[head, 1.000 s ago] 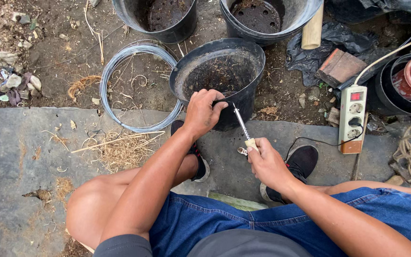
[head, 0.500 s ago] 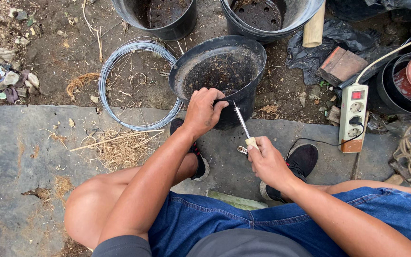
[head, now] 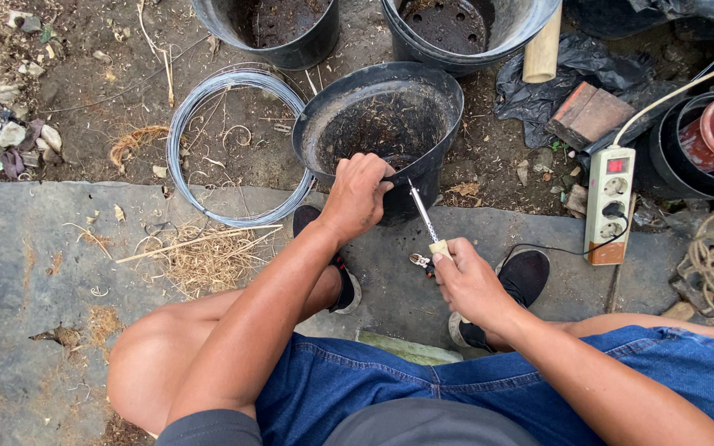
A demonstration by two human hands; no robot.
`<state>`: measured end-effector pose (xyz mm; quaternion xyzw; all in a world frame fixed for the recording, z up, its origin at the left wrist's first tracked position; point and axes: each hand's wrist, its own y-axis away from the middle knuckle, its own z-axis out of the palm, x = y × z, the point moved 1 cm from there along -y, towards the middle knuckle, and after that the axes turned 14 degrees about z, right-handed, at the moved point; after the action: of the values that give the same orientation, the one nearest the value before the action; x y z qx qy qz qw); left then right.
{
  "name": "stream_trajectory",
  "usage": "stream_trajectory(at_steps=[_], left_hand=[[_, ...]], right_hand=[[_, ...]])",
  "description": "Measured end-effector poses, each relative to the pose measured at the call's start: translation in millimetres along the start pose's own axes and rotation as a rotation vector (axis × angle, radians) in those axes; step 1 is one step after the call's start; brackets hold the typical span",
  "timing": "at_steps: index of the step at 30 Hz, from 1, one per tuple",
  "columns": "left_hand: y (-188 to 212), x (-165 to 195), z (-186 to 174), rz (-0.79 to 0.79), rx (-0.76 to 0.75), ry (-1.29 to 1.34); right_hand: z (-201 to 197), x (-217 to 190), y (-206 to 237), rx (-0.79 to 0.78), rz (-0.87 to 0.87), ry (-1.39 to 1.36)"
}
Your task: The person attaches a metal wire to the rim of a black bucket using pliers and a screwdriver. They bend and secure the wire around the bucket's edge, then use the screwdriver to adjust and tighten the wire in place.
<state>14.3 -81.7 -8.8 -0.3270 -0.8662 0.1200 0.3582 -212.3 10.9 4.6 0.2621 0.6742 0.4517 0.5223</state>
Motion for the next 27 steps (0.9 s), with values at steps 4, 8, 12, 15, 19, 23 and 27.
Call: stream_trajectory(at_steps=[4, 8, 12, 15, 19, 23, 27], left_hand=[[1, 0, 2, 0.021, 0.000, -0.016], [1, 0, 2, 0.024, 0.005, -0.016], [1, 0, 2, 0.034, 0.001, -0.022], [0, 1, 1, 0.039, 0.003, -0.018], [-1, 2, -2, 0.050, 0.006, -0.002], [-3, 4, -5, 0.055, 0.005, 0.001], [-5, 6, -7, 0.062, -0.001, 0.011]], right_hand=[[-3, -1, 0, -0.011, -0.044, 0.009], [-7, -5, 3, -0.041, -0.007, -0.003], [-10, -14, 9, -0.044, 0.045, 0.020], [-16, -21, 16, -0.217, 0.157, -0.198], [-24, -28, 21, -0.470, 0.227, -0.430], [-24, -24, 14, -0.332, 0.171, -0.241], [-25, -16, 3, 0.133, -0.167, 0.426]])
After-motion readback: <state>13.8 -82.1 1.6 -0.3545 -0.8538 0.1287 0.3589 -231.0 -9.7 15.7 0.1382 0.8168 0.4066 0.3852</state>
